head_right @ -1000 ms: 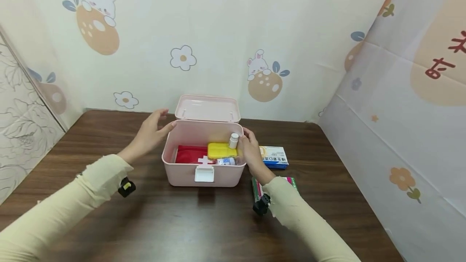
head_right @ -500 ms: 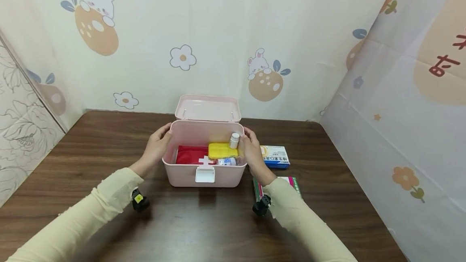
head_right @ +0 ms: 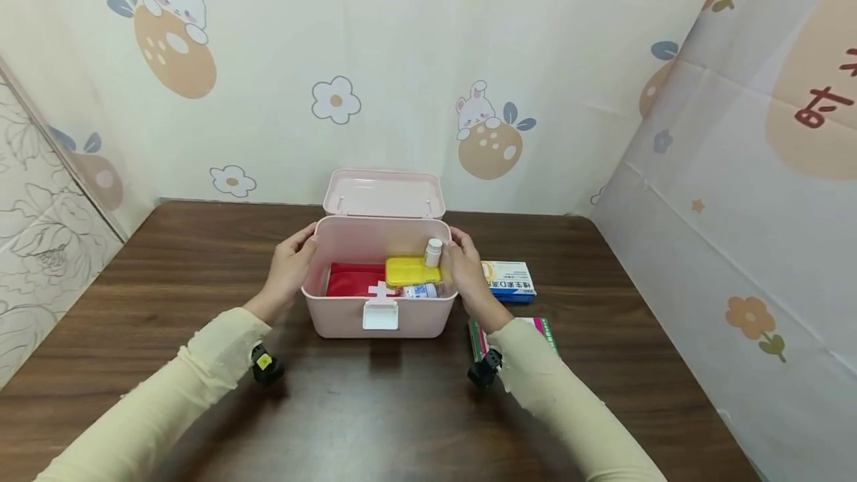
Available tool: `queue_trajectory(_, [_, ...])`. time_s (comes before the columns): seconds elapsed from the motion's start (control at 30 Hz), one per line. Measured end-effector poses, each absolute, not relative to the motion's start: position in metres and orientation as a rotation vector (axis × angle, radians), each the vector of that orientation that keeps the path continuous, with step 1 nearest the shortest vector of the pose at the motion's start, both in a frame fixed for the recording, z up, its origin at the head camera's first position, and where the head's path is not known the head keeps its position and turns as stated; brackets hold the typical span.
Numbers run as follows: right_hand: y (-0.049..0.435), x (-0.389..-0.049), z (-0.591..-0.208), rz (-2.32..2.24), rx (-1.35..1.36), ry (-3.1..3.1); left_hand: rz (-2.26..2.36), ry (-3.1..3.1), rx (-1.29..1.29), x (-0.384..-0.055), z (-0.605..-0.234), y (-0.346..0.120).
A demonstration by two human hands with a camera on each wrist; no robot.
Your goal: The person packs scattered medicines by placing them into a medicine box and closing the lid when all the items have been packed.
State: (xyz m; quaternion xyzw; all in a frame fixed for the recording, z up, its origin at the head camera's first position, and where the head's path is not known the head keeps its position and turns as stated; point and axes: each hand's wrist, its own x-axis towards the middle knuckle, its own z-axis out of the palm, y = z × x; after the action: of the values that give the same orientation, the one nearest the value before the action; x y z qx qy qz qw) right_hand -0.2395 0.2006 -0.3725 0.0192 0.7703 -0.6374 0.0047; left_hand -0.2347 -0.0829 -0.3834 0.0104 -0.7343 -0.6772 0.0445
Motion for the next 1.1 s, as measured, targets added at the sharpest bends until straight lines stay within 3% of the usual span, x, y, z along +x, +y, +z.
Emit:
queue_trajectory(0.43, [0.21, -0.245, -0.361, -1.825, -0.035, 2.43, -2.057, -2.243, 0.048, -0.236, -0.383, -0.083])
queue_trajectory(0.8, [0.251, -0.225, -0.351, -1.13, -0.513, 2.877, -2.025, -2.182, 0.052, -0.236, -0.385, -0.083])
queue_trajectory(1.1, [0.284, -0.202, -0.347, -0.684, -0.641, 2.953, -1.998, -2.231, 0.037, -0.236, -0.385, -0.086])
